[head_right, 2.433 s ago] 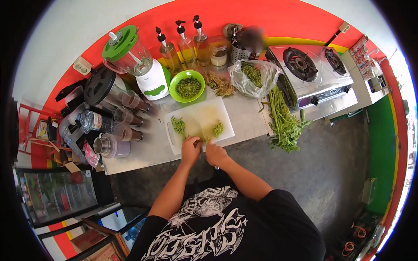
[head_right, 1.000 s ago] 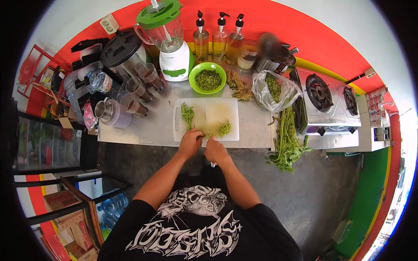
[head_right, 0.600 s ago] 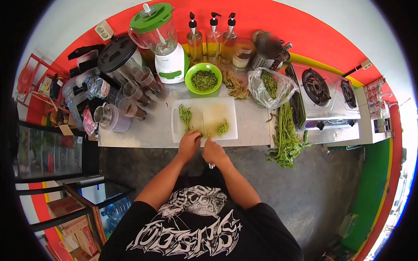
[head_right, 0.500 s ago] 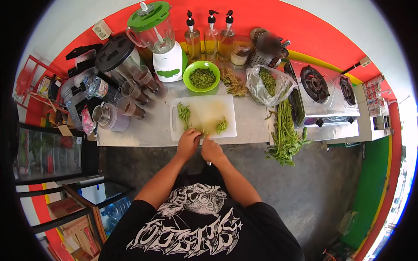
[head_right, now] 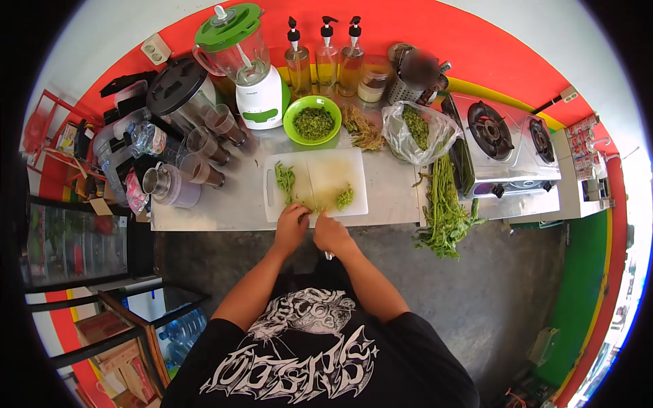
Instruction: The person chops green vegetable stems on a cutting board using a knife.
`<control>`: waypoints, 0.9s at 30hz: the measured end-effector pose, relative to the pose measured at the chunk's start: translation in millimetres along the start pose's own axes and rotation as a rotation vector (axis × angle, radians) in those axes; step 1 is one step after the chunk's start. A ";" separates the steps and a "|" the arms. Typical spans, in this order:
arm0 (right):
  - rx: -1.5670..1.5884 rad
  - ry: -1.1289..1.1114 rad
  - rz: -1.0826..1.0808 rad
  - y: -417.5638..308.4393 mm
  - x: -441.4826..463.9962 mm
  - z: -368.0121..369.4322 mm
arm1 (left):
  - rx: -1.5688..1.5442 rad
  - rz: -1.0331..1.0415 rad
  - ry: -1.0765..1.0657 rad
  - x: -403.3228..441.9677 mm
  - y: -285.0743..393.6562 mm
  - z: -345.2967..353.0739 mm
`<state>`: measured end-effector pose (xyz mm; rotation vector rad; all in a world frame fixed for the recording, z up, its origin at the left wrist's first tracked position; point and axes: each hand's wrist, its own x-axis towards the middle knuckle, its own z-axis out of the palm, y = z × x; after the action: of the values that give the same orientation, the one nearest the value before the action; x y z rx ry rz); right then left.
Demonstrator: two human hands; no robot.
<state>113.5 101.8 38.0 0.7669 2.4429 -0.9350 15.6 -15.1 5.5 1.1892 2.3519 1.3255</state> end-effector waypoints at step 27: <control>0.056 0.310 0.037 39.7 -27.2 5.4 | 0.066 0.109 -0.003 14.9 11.7 33.0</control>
<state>159.9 113.5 30.3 1.0419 2.6629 -0.9328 29.0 19.8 -1.4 1.3550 2.3765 1.2864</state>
